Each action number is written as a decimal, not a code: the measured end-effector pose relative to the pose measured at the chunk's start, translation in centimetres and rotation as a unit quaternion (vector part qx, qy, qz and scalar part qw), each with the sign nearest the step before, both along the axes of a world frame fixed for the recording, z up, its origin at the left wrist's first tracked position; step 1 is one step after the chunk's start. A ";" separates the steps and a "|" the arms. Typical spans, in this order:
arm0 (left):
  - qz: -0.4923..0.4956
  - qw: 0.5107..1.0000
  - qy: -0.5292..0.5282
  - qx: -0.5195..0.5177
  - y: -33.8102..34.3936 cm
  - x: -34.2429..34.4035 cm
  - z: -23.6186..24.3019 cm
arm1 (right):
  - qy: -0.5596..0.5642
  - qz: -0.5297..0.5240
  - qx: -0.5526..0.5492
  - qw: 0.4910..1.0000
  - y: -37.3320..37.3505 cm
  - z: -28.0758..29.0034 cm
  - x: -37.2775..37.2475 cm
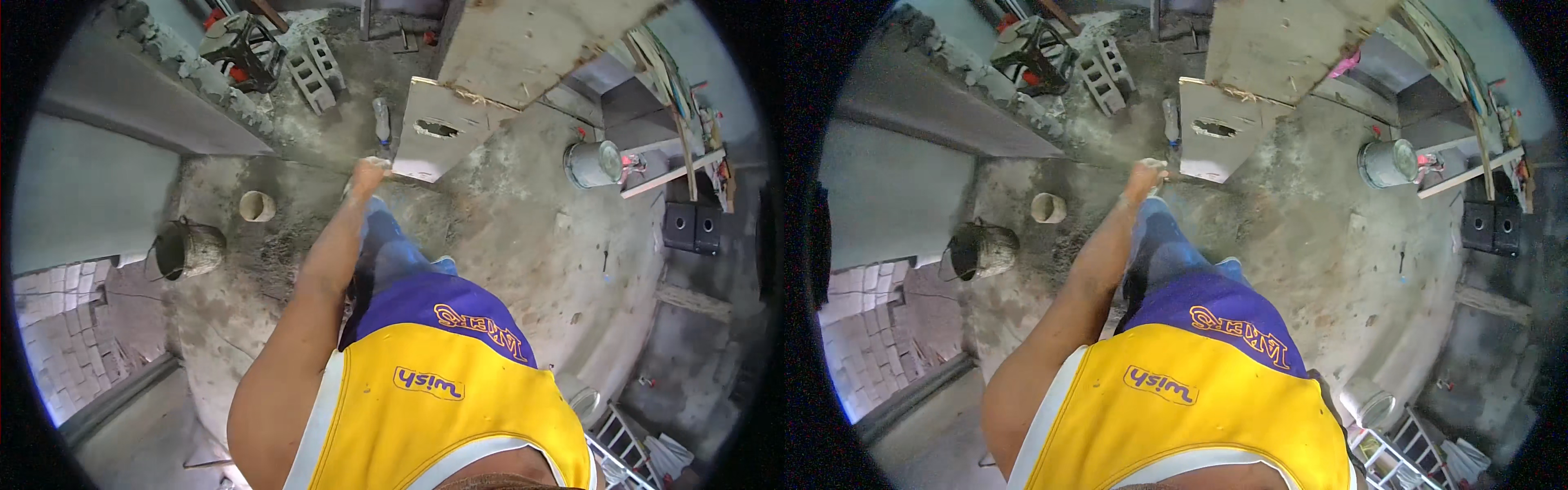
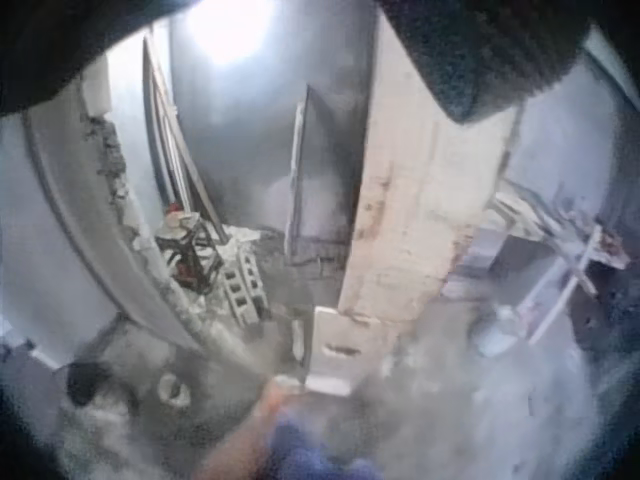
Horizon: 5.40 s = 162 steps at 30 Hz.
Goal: The person sets down an angle grinder, chips concrete off wooden boards using a hammer, and fastens a wooden board against a pillar using the hammer.
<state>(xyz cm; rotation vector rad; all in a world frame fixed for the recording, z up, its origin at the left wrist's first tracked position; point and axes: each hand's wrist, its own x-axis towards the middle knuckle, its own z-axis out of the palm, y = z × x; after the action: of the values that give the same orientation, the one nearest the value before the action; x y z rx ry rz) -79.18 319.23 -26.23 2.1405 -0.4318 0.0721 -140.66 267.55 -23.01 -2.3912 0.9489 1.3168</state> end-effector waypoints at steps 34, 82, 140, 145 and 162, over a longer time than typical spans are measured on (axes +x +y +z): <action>-0.185 0.913 0.345 -0.113 -8.0 7.7 15.0 | -0.187 0.135 0.059 0.971 14.4 8.6 39.3; 0.046 0.905 0.358 -0.226 -18.6 4.9 16.7 | -0.354 0.409 0.017 0.841 -0.1 19.8 51.6; 0.208 0.978 -0.002 0.028 -15.5 5.4 24.6 | -0.375 0.477 0.079 0.791 2.2 22.7 50.8; 0.194 0.981 -0.009 0.026 -16.2 5.5 24.6 | -0.341 0.387 0.000 0.857 -0.7 22.0 53.9; 0.074 0.992 0.039 0.090 -15.5 6.9 24.9 | -0.212 0.002 0.033 0.977 -12.6 1.7 12.0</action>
<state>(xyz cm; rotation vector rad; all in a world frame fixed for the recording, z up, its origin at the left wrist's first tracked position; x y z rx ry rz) -72.33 303.77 -1.37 2.3415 -0.2413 0.0351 -128.69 254.96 -21.33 -2.4760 0.7613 0.7709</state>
